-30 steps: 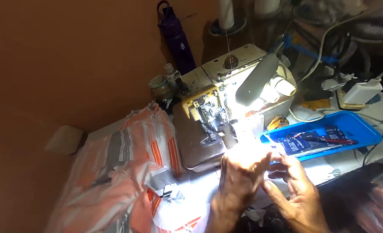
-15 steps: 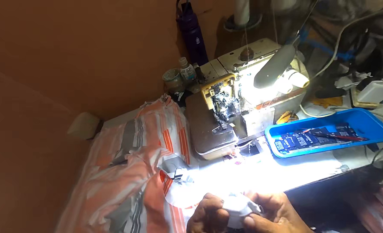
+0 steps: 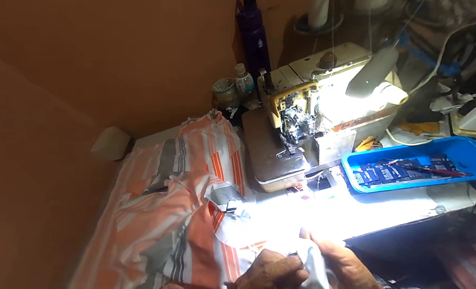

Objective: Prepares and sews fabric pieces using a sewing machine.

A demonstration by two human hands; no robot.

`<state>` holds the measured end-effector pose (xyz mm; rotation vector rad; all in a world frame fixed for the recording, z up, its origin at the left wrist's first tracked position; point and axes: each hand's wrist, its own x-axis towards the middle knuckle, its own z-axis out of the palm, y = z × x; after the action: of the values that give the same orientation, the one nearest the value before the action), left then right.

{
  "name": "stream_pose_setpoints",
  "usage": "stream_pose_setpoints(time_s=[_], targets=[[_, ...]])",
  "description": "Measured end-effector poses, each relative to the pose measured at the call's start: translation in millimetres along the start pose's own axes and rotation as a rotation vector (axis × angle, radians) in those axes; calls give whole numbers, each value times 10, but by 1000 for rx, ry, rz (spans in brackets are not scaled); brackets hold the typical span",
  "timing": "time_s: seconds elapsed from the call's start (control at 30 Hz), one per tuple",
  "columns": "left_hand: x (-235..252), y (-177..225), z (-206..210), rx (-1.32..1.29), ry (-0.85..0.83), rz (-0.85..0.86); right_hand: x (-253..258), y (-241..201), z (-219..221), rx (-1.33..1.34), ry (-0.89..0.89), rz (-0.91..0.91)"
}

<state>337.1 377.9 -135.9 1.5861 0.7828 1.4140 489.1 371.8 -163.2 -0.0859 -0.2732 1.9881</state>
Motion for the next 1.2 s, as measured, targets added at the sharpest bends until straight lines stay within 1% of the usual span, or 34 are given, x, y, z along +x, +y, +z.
stream_pose_setpoints(time_s=[0.1,0.17,0.3,0.43,0.5,0.6,0.67,0.8,0.9,1.07,1.2], targets=[[-45,40,33,155,62,-31,-2,55,-82,-107,30,-5],[-70,69,24,196,66,-48,-14,52,-103,-182,-15,-38],[-94,91,-13,99,12,-16,-14,17,-91,-286,-101,-49],[-130,47,31,155,71,-21,-24,65,-127,-345,-115,-23],[-154,32,16,165,71,-34,-41,81,-134,-435,-121,-49],[-173,-8,-21,92,13,-18,-38,72,-152,-541,-168,-109],[-186,5,1,54,22,1,-35,68,-163,-602,-183,-144],[-237,34,72,57,149,-43,-47,95,-113,-614,-157,-178],[-259,11,81,73,210,-69,-67,118,-58,-619,-86,-179],[-293,0,96,138,248,-70,-76,166,-26,-649,-1,-203],[-300,45,107,217,281,-55,-81,176,-43,-680,-8,-212]])
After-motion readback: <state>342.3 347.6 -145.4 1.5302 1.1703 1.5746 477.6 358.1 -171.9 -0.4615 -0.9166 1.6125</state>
